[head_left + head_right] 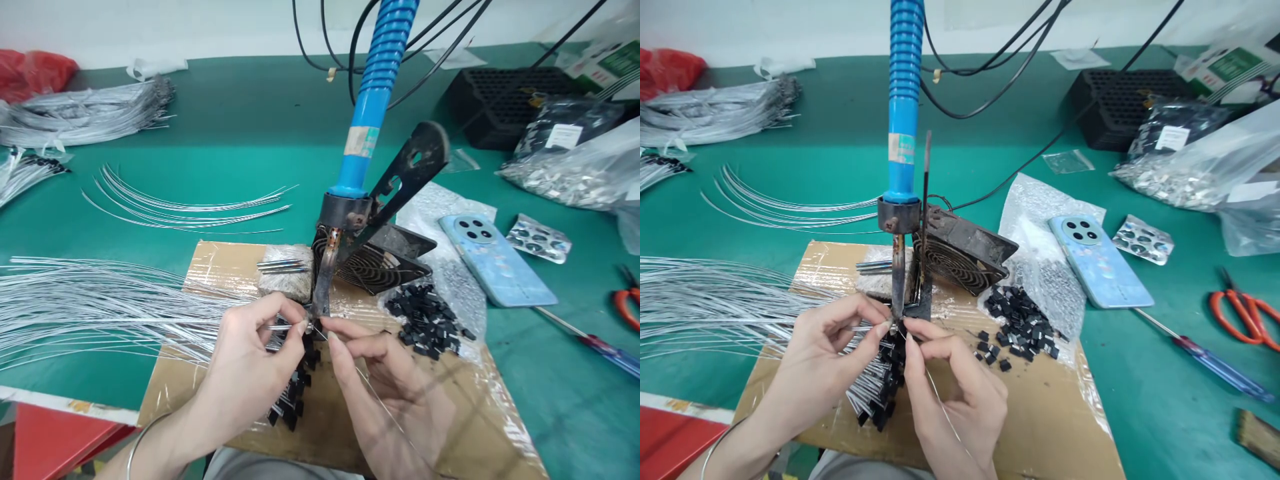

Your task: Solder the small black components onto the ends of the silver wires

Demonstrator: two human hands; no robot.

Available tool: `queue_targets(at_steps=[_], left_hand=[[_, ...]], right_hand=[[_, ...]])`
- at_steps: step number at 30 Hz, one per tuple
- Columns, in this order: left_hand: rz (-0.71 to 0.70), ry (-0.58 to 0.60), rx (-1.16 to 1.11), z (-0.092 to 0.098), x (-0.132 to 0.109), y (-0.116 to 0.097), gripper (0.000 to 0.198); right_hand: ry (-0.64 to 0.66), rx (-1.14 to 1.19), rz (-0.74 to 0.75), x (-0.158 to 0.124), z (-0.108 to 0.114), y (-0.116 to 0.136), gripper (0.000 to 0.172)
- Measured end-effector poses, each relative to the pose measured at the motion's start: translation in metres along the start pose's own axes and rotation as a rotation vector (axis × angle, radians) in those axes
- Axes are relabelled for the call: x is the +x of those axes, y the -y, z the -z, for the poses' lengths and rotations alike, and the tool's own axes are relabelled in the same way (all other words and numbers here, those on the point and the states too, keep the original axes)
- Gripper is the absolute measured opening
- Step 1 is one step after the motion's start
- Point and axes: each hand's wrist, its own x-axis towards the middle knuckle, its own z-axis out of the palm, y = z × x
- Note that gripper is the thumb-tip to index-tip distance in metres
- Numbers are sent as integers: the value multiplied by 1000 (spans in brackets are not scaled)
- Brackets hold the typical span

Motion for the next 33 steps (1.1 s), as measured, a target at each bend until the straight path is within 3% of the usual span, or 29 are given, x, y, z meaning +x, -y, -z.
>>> queue_targets(at_steps=[33], left_hand=[[2, 12, 8, -1, 0, 2, 13]], right_hand=[[-43, -34, 33, 0, -2, -3, 13]])
